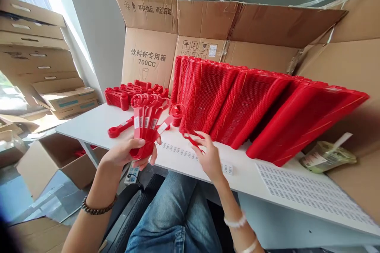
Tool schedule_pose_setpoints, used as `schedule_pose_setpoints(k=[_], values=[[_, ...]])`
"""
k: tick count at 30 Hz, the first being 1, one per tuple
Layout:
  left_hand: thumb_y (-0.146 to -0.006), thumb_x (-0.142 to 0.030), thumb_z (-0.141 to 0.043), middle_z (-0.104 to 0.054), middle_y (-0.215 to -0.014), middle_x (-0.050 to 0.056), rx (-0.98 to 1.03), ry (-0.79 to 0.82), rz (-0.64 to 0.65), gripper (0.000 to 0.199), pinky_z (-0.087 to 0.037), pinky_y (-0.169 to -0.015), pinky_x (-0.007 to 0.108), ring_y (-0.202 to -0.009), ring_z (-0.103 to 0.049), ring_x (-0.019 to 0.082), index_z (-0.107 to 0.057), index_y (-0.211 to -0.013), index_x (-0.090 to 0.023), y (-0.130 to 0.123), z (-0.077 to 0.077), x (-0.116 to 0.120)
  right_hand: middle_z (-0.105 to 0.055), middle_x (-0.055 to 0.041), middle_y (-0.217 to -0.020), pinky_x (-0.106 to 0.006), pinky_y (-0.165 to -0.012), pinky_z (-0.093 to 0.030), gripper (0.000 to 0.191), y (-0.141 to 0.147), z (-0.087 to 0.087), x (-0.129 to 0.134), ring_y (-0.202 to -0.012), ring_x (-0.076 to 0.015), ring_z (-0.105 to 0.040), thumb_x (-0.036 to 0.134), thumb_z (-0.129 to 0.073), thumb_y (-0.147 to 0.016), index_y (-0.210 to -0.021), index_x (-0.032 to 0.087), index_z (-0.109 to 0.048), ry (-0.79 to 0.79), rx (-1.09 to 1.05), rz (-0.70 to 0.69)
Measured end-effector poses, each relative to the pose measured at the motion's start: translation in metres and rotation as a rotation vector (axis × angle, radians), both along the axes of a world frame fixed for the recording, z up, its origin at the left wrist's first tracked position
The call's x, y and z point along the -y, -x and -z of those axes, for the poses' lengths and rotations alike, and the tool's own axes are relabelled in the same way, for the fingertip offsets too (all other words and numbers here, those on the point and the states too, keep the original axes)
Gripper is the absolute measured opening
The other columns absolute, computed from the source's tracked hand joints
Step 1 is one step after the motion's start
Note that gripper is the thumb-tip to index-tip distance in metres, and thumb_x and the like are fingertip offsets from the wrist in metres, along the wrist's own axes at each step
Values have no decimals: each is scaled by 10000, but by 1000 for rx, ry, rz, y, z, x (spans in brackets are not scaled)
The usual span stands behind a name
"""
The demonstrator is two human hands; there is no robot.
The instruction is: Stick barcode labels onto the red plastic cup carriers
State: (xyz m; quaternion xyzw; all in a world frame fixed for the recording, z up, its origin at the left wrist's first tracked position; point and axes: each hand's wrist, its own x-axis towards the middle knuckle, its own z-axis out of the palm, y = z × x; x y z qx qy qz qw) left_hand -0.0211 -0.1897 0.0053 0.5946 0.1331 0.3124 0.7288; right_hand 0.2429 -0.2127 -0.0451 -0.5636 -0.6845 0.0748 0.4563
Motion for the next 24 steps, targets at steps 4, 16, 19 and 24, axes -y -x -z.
schedule_pose_setpoints(k=[4,16,19,24], values=[[-807,-440,-641,-688,-710,40,-83,16,194,397,-432,-415,219,-379,-453,59,-585,-1042,-126,-41,7,8,-737,-115,-1050,-486,-859,-573,436,-58,-20,77,-1007,-287,-715,333,-685,-859,-1244,221,-511,-215,-75,228],[-779,-697,-619,-632,-651,18,-273,95,647,557,-459,-451,252,-405,-409,66,-626,-865,-146,-116,60,22,-757,-43,-1108,-396,-828,-455,318,-51,-90,127,-891,-202,-715,115,-533,-955,-1247,243,-524,-72,764,-267],[-769,-753,-575,-631,-664,35,-276,77,620,606,-467,-461,275,-417,-408,74,-631,-795,-150,-115,60,20,-750,-51,-1131,-399,-840,-437,302,-60,-86,124,-920,-214,-713,115,-523,-955,-1229,242,-524,-44,756,-251],[-760,-812,-503,-623,-688,66,-260,32,604,686,-478,-462,301,-439,-403,86,-636,-711,-141,-114,61,18,-773,-20,-1067,-394,-851,-410,366,-67,-84,118,-941,-217,-708,114,-539,-948,-1277,252,-460,1,703,-255]])
